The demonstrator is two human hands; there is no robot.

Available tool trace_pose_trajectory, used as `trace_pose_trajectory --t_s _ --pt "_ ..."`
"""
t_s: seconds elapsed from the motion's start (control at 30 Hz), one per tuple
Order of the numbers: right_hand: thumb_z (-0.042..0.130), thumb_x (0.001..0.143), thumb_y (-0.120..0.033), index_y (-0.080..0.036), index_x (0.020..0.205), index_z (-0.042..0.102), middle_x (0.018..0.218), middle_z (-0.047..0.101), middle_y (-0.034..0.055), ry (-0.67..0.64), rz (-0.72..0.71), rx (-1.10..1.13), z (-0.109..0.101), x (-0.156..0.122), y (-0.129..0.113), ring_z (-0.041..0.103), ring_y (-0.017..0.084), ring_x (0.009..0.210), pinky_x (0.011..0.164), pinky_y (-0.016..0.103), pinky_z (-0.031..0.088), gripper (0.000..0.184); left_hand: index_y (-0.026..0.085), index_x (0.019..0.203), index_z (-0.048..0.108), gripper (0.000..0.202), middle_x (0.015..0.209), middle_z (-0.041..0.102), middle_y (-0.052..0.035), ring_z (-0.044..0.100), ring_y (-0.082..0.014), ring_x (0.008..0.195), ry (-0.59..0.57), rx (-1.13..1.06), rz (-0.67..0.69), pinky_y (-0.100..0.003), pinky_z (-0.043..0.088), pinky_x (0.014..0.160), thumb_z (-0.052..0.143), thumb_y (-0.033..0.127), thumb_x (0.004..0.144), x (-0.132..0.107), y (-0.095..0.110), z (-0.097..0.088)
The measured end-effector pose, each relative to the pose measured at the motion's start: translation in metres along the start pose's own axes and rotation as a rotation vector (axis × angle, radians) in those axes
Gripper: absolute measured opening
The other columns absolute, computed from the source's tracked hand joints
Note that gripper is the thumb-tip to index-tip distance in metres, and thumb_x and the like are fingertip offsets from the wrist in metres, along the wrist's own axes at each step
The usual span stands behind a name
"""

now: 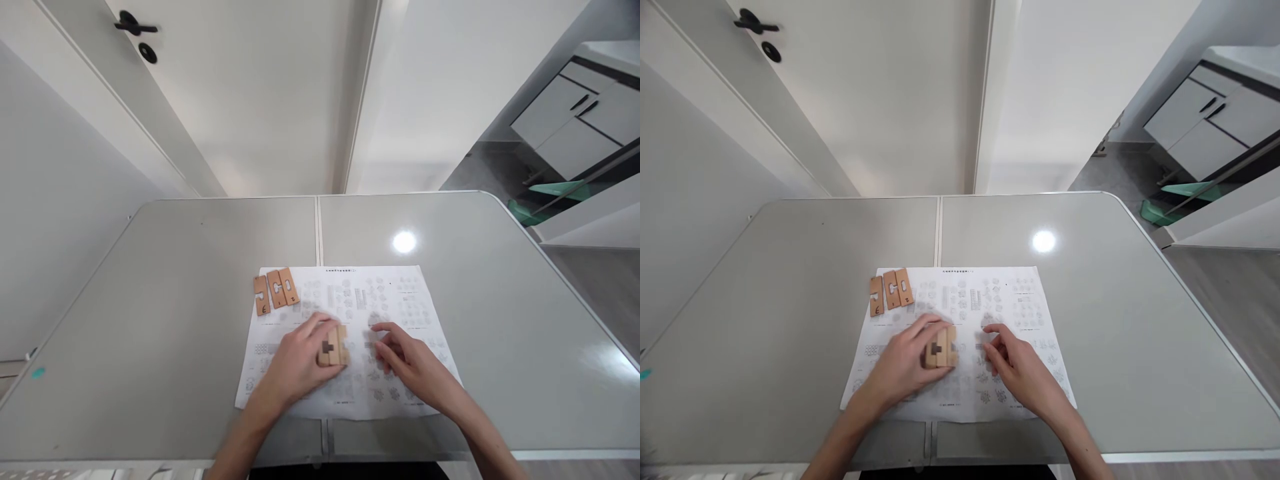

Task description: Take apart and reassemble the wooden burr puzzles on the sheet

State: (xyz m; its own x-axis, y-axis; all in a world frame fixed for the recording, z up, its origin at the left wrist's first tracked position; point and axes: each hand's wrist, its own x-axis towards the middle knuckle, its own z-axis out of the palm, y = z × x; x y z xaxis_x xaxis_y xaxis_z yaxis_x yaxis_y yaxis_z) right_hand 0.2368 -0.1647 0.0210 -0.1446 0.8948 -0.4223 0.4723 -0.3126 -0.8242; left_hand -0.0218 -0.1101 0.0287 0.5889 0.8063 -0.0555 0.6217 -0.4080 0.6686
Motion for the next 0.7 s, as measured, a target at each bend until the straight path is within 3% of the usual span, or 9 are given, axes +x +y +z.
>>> trace_pose_trajectory --t_s 0.13,0.23,0.33,0.47,0.7 --pt "0.043 0.107 -0.059 -0.027 0.127 0.055 0.087 0.068 0.0026 -0.012 0.016 0.008 0.000 -0.001 -0.003 0.066 0.021 0.073 0.067 0.034 0.052 0.040 0.031 0.138 0.057 0.053 0.141 0.061 -0.0052 0.069 -0.0276 0.120 0.233 0.071 -0.201 -0.036 0.061 0.094 0.076 0.040 0.089 -0.034 -0.026 -0.013" --pt "0.045 0.106 -0.059 -0.027 0.126 0.057 0.086 0.067 0.0018 -0.004 0.022 0.006 0.000 -0.001 -0.004 0.065 0.021 0.071 0.067 0.035 0.053 0.039 0.030 0.133 0.059 0.050 0.139 0.062 -0.0051 0.073 -0.0270 0.112 0.358 0.131 -0.348 -0.035 0.063 0.085 0.074 0.048 0.089 -0.053 -0.039 -0.019" --pt "0.047 0.106 -0.059 -0.028 0.126 0.058 0.086 0.068 0.0018 0.005 0.017 0.010 0.001 0.000 -0.003 0.066 0.021 0.071 0.066 0.035 0.054 0.039 0.029 0.130 0.059 0.050 0.135 0.065 -0.0048 0.073 -0.0281 0.110 0.449 0.190 -0.444 -0.038 0.062 0.087 0.073 0.053 0.088 -0.061 -0.044 -0.020" --pt "0.046 0.106 -0.059 -0.027 0.127 0.058 0.087 0.068 0.0017 -0.001 0.013 0.007 0.002 0.000 -0.001 0.066 0.021 0.071 0.067 0.035 0.054 0.040 0.030 0.130 0.059 0.052 0.132 0.066 -0.0044 0.073 -0.0292 0.107 0.492 0.239 -0.543 -0.041 0.061 0.088 0.073 0.055 0.087 -0.061 -0.044 -0.020" --pt "0.046 0.106 -0.060 -0.027 0.127 0.059 0.086 0.068 0.0017 0.005 0.007 -0.004 0.002 -0.002 -0.001 0.066 0.021 0.071 0.066 0.035 0.054 0.041 0.029 0.131 0.060 0.058 0.132 0.066 -0.0053 0.073 -0.0299 0.104 0.495 0.233 -0.559 -0.040 0.061 0.080 0.074 0.062 0.084 -0.062 -0.039 -0.021"
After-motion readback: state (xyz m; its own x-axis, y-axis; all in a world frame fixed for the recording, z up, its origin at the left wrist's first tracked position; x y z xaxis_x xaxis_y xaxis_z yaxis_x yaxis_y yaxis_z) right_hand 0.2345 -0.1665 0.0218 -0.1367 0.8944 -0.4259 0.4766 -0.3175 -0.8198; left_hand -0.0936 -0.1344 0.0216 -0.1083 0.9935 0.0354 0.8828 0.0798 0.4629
